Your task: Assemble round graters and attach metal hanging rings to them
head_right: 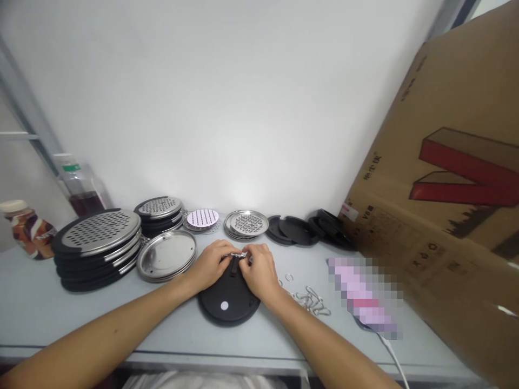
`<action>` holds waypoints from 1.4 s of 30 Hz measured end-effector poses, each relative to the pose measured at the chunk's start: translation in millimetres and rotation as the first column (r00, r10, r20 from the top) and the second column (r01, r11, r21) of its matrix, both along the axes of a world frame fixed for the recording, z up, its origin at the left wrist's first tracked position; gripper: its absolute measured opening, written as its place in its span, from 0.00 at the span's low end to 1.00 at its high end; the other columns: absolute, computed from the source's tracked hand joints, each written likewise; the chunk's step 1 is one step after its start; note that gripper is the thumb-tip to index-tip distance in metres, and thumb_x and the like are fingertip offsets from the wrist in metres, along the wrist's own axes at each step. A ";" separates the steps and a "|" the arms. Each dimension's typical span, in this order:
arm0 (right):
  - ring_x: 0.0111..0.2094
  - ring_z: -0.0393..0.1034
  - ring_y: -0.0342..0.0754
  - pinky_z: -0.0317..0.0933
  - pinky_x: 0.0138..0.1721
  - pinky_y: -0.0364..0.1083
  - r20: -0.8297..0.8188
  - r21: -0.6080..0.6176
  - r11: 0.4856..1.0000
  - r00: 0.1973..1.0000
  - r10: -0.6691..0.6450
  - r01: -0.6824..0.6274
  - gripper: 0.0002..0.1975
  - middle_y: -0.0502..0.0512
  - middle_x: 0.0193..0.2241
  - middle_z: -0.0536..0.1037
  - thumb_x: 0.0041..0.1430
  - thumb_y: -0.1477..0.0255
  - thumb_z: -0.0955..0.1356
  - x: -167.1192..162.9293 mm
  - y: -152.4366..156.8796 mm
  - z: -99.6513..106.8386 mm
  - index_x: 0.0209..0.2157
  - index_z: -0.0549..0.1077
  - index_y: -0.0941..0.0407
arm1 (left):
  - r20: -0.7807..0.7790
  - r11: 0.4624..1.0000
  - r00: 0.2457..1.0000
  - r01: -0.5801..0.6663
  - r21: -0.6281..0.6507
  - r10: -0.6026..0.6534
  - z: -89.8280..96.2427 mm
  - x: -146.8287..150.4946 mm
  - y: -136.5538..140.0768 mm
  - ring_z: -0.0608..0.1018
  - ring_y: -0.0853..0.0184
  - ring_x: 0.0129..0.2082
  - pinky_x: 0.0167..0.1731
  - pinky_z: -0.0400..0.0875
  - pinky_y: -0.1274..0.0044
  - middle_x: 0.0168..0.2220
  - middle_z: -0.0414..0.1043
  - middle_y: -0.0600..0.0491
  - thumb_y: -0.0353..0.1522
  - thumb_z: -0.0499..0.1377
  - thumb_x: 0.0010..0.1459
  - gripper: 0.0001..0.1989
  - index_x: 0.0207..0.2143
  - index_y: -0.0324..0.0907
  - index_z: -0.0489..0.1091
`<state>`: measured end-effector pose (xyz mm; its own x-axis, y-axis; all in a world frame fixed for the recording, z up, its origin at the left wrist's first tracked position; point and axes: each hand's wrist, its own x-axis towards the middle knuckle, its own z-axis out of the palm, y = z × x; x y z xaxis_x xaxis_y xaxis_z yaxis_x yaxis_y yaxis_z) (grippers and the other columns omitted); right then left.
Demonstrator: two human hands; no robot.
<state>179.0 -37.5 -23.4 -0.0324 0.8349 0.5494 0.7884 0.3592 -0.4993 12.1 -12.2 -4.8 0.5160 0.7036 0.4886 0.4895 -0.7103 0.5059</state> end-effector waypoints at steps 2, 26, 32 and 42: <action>0.36 0.64 0.52 0.58 0.39 0.48 0.003 -0.003 1.000 1.000 0.004 -0.004 0.10 0.53 0.28 0.73 0.49 0.80 0.63 -0.2 -0.1 0.5 0.34 0.71 0.55 | -0.005 1.000 1.000 0.000 -0.015 0.000 -0.6 0.3 0.9 0.73 0.65 0.42 0.47 0.67 0.73 0.40 0.74 0.51 0.19 0.52 0.56 0.19 0.43 0.45 0.74; 0.26 0.67 0.44 0.60 0.31 0.43 -0.296 -0.171 0.979 0.954 0.056 -0.110 0.14 0.48 0.23 0.73 0.49 0.74 0.63 28.0 25.7 9.8 0.39 0.74 0.58 | -0.032 1.000 0.999 0.027 0.003 -0.027 13.4 -11.9 -11.2 0.72 0.62 0.47 0.50 0.65 0.70 0.45 0.73 0.51 0.36 0.58 0.60 0.15 0.49 0.47 0.70; 0.27 0.70 0.46 0.63 0.33 0.46 -0.550 -0.176 0.956 0.829 0.102 -0.234 0.14 0.54 0.25 0.77 0.50 0.65 0.70 38.0 33.3 10.4 0.34 0.77 0.61 | -0.225 0.969 0.943 0.236 -0.075 -0.247 26.8 -10.8 -43.6 0.53 0.48 0.62 0.60 0.49 0.56 0.62 0.52 0.44 0.51 0.66 0.41 0.44 0.59 0.49 0.60; 0.31 0.74 0.51 0.67 0.38 0.50 -0.677 -0.065 0.984 0.732 0.079 -0.166 0.17 0.59 0.29 0.80 0.46 0.61 0.74 36.5 18.4 32.8 0.32 0.78 0.59 | -0.319 0.953 0.899 0.275 -0.124 -0.301 14.6 -7.2 -49.8 0.37 0.40 0.65 0.57 0.35 0.44 0.68 0.30 0.44 0.52 0.67 0.38 0.56 0.65 0.52 0.44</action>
<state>215.5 -19.1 9.3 0.2004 0.9070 0.3704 0.1872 0.3356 -0.9232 4.9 -62.1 9.8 0.8242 0.5269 0.2074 0.4172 -0.8127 0.4069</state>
